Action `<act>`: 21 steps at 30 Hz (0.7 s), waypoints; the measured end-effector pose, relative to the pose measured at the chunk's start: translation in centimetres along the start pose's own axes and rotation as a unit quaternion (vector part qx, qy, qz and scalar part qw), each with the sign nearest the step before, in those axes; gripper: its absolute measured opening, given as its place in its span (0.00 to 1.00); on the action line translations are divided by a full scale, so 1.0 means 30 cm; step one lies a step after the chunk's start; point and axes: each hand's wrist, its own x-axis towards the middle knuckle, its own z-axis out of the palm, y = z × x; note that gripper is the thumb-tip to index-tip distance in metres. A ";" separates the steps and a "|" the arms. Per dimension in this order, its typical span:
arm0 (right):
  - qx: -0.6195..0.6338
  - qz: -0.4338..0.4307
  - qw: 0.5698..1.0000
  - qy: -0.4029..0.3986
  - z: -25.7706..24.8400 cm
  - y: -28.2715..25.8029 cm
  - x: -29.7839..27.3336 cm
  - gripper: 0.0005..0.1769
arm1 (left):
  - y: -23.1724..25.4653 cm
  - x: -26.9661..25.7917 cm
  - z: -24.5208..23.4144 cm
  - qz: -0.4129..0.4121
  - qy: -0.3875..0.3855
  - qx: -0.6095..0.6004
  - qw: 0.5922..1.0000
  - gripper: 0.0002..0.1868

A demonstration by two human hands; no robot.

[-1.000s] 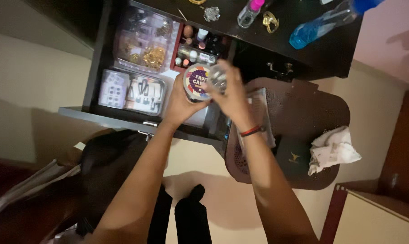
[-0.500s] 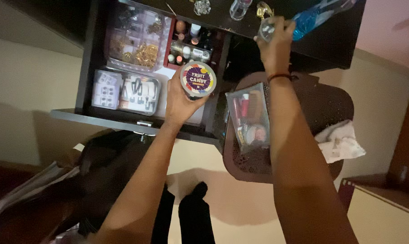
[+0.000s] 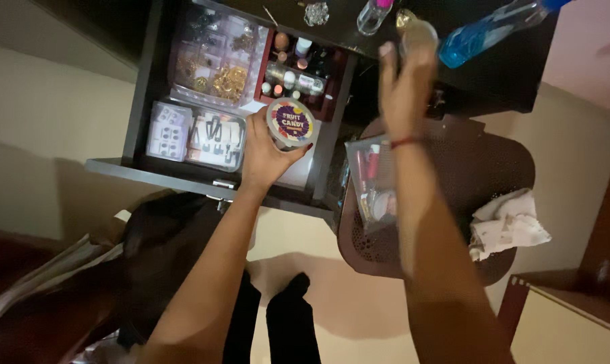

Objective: The person wipes the inside of a drawer with a white cloth, then arranges cosmetic items including nail polish bottles, a makeup palette, and small containers into the drawer. The person also places a plastic container with jewelry and a round tin into the drawer.

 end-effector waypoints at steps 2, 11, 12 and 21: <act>0.094 -0.041 0.976 -0.193 -0.027 -0.127 -0.135 0.28 | -0.004 0.005 -0.002 -0.012 -0.006 0.008 1.000 0.54; 0.088 -0.354 0.915 -0.174 0.054 -0.321 -0.341 0.21 | -0.056 0.005 -0.020 0.061 0.019 0.000 0.998 0.51; 0.088 -0.335 0.920 -0.185 0.064 -0.309 -0.339 0.18 | -0.056 0.007 -0.024 0.052 0.013 0.001 0.999 0.52; 0.141 0.082 0.986 -0.041 0.115 -0.166 -0.214 0.17 | -0.031 0.015 -0.115 0.093 -0.054 -0.102 0.989 0.57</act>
